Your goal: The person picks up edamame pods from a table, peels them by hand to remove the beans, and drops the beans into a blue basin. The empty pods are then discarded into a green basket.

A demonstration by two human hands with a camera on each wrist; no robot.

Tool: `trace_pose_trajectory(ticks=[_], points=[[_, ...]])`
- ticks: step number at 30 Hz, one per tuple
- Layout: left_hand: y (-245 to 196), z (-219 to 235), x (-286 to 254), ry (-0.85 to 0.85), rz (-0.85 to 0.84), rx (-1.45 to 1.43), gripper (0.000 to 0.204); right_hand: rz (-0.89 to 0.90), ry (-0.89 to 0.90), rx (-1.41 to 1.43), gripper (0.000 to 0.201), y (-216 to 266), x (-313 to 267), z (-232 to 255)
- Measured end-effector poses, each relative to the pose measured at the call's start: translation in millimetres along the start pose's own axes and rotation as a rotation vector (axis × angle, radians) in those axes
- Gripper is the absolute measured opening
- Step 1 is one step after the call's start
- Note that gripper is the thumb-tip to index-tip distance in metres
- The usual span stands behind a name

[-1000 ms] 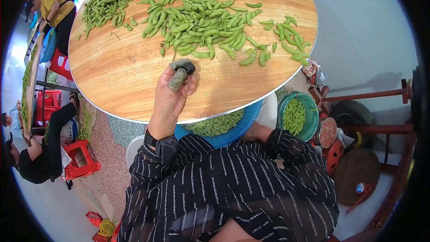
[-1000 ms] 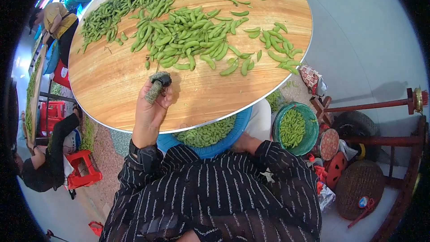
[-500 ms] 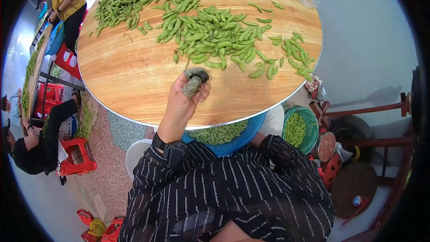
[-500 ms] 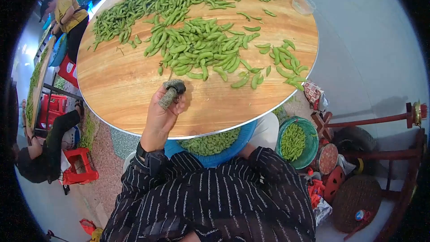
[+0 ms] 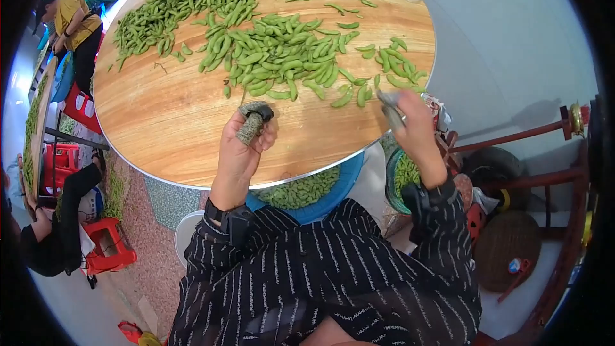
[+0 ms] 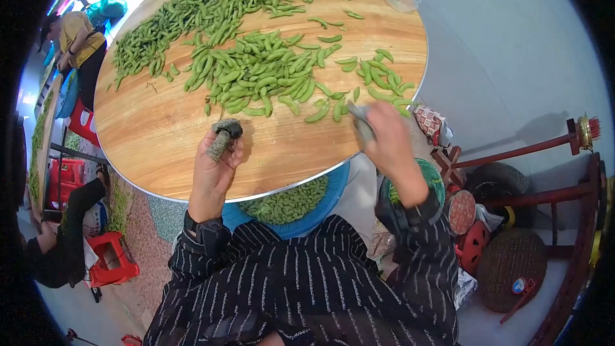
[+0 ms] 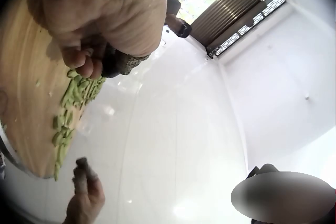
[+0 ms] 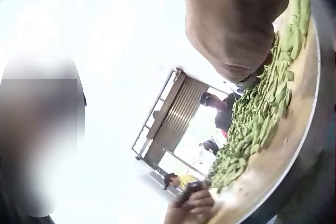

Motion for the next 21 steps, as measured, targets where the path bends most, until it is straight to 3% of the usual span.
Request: trace_pose_trajectory(ticks=[1,4,6,7,9,13,16,21], points=[[-0.1,-1.1,-0.2,-0.007,-0.01,-0.01,0.02,0.112,-0.082,-0.006,0.015,-3.7,14.9,-13.3],[-0.9,0.0,-1.3,-0.013,-0.023,-0.012,0.019,0.186,0.001,-0.088,0.014,-38.7,40.6,-51.2],[-2.1,1.3,-1.1,-0.014,-0.019,-0.01,0.019,0.019,0.207,-0.056,0.013,-50.5,44.2,-53.9],[-2.2,1.1,-0.9,-0.004,-0.011,-0.021,0.019,0.02,0.21,-0.057,0.013,-51.3,44.1,-53.3],[-1.5,0.3,0.3,0.012,-0.002,-0.036,0.019,-0.018,0.11,0.049,0.01,-50.8,45.8,-48.9],[-2.3,0.0,-0.1,-0.005,0.007,-0.02,0.02,-0.061,0.068,-0.025,0.012,-33.1,46.2,-43.5],[-2.3,-0.6,-0.2,-0.002,0.012,-0.016,0.02,0.197,-0.073,-0.127,0.018,-22.3,41.9,-68.9],[-1.1,1.5,-0.2,-0.029,0.017,-0.006,0.022,0.02,0.049,-0.006,0.018,-42.9,39.1,-66.2]])
Point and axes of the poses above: each hand's wrist, its own x-axis towards the middle knuckle, its own z-axis out of the back of the hand, y = z × x, the point moved 1 cm from there along x, towards the middle knuckle, and after that the axes turned 3 degrees about x, right-handed, at the moved point
